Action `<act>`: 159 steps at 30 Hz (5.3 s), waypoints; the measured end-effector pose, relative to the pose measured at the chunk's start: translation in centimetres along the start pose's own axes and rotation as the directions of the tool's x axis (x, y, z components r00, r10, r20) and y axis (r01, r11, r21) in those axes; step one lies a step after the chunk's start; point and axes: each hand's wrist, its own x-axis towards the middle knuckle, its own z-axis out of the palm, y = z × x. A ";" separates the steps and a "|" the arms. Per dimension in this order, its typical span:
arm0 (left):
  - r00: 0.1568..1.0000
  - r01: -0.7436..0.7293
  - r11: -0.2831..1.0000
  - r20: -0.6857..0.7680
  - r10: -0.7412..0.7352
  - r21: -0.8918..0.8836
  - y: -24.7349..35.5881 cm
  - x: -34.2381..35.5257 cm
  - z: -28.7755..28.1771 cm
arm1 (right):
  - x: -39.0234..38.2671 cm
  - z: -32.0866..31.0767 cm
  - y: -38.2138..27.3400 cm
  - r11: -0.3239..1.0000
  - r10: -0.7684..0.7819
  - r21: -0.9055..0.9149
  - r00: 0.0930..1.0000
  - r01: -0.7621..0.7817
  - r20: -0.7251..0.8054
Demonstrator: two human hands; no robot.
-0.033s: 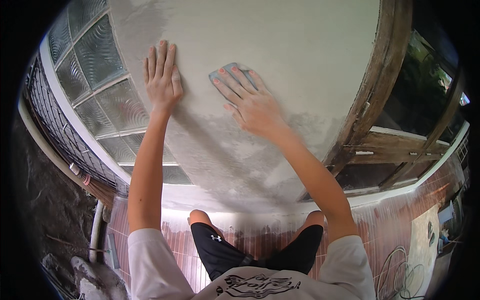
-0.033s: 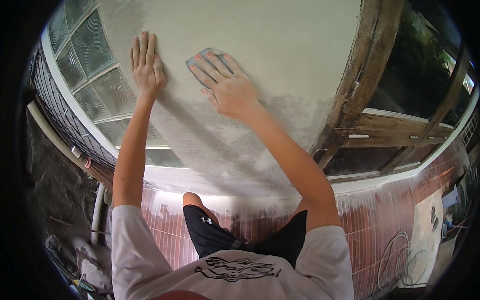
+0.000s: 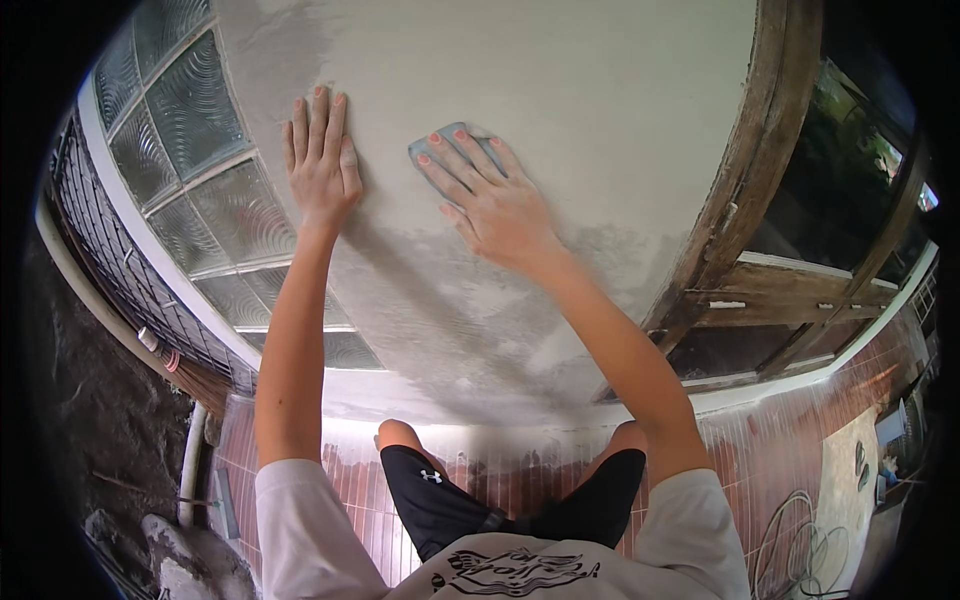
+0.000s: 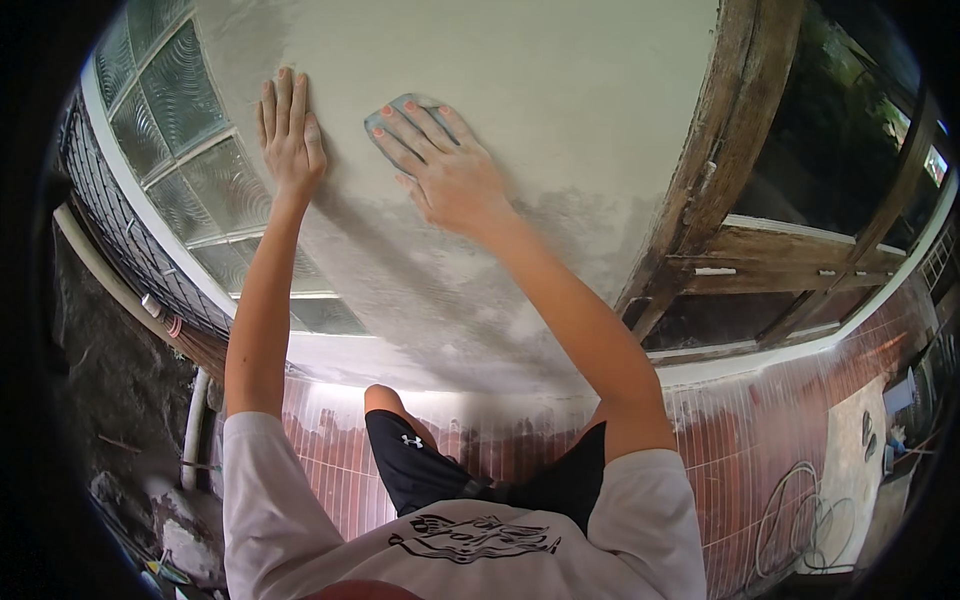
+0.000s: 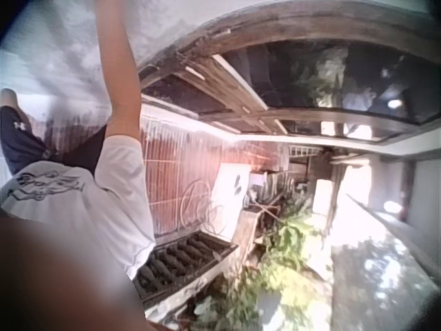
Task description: The person smooths a freshly plastered wall using a sanding block held in the right hand while the left hand stabilizes the surface. The person repeatedly rubs the block across the wall to even out the plaster.
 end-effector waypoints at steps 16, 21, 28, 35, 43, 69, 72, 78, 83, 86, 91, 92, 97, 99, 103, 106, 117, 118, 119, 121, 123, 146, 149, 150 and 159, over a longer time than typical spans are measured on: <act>0.998 0.017 0.999 0.064 -0.020 0.042 -0.8 -2.2 -0.7 | -1.5 3.3 -1.0 0.959 0.210 -0.164 0.968 -0.231 -0.138; 0.999 0.008 0.999 0.043 -0.010 0.049 -0.9 -2.3 -0.6 | -1.4 3.2 -1.1 0.954 0.252 -0.137 0.962 -0.266 -0.108; 0.998 0.019 0.998 0.051 -0.022 0.051 -0.8 -2.5 -0.7 | -1.6 3.0 -1.2 0.949 0.273 -0.131 0.955 -0.288 -0.117; 0.999 0.015 1.000 0.050 -0.017 0.027 -0.7 -2.4 -0.8 | -2.0 2.8 -0.8 0.943 0.273 -0.163 0.955 -0.290 -0.115; 0.991 0.106 0.994 0.082 -0.108 0.027 -0.3 -3.3 -0.6 | -14.5 -3.6 -7.1 0.868 0.489 0.130 0.870 -0.479 -0.063; 0.741 -0.362 0.864 0.453 0.495 -0.351 13.4 -2.6 0.1 | -19.1 -3.9 -12.3 0.613 0.642 0.477 0.749 -0.630 0.164; 0.656 -0.413 0.799 0.465 0.594 -0.437 13.1 -1.5 0.3 | -19.0 -3.6 -12.3 0.629 0.598 0.486 0.777 -0.607 0.197; 0.577 -0.624 0.702 0.403 0.711 -0.343 7.3 5.0 -0.2 | -18.0 -2.8 -9.4 0.799 0.531 0.347 0.847 -0.492 -0.020; 0.658 -0.613 0.761 0.396 0.641 -0.214 2.4 11.4 -1.3 | -13.8 -2.9 -3.3 0.956 0.287 -0.019 0.948 -0.293 -0.137; 0.699 -0.597 0.791 0.395 0.596 -0.136 2.0 11.8 -1.1 | -10.2 -3.1 0.7 0.980 0.094 -0.171 0.993 -0.106 -0.074; 0.761 -0.562 0.823 0.336 0.555 -0.087 1.7 11.1 -0.7 | -6.3 -2.8 5.5 0.945 -0.140 -0.289 0.988 0.151 0.059; 0.767 -0.547 0.832 0.346 0.541 -0.089 1.6 11.0 -0.8 | -6.2 -3.1 6.3 0.927 -0.181 -0.317 0.979 0.202 0.094; 0.773 -0.545 0.837 0.352 0.528 -0.059 1.4 10.8 -0.9 | -6.5 -4.1 8.3 0.904 -0.278 -0.287 0.946 0.317 0.167; 0.784 -0.519 0.853 0.364 0.502 -0.058 1.5 10.8 -0.8 | -6.4 -3.8 8.2 0.914 -0.281 -0.261 0.949 0.310 0.143; 0.776 -0.510 0.855 0.380 0.503 -0.091 1.0 10.9 -0.8 | -6.6 -3.2 6.8 0.936 -0.176 -0.275 0.968 0.221 0.181; 0.779 -0.519 0.853 0.376 0.501 -0.060 1.1 10.8 -0.8 | -7.0 -4.1 6.2 0.954 -0.132 -0.249 0.978 0.170 0.163; 0.780 -0.519 0.854 0.396 0.485 -0.024 1.0 10.7 -0.6 | -6.5 -4.1 5.7 0.974 -0.084 -0.191 0.974 0.125 0.211; 0.789 -0.514 0.858 0.389 0.476 -0.007 1.0 10.6 -0.5 | -6.8 -4.3 5.7 0.974 -0.105 -0.182 0.979 0.137 0.172; 0.798 -0.509 0.861 0.381 0.468 0.009 1.2 10.4 -0.3 | -6.9 -4.4 5.8 0.973 -0.111 -0.183 0.981 0.140 0.160; 0.800 -0.512 0.859 0.374 0.470 0.017 1.2 10.4 -0.1 | -6.8 -4.3 5.6 0.977 -0.099 -0.172 0.983 0.125 0.154; 0.796 -0.515 0.857 0.374 0.475 0.008 1.1 10.4 -0.1 | -6.3 -3.9 5.3 0.984 -0.078 -0.147 0.981 0.105 0.178; 0.872 -0.392 0.920 0.326 0.365 0.018 1.6 9.2 -0.6 | -6.3 -2.6 3.3 0.982 -0.012 -0.184 0.991 0.037 0.136; 0.881 -0.367 0.930 0.325 0.345 0.007 1.0 8.9 -0.9 | -6.4 -2.5 2.8 0.982 0.036 -0.190 0.993 -0.015 0.112; 0.882 -0.361 0.933 0.326 0.340 0.004 0.9 8.8 -0.9 | -6.8 -2.8 2.6 0.980 0.080 -0.191 0.989 -0.055 0.125; 0.909 -0.349 0.937 0.249 0.335 0.014 0.5 7.8 -0.5 | -6.0 -2.0 1.9 0.985 0.081 -0.156 0.992 -0.066 0.091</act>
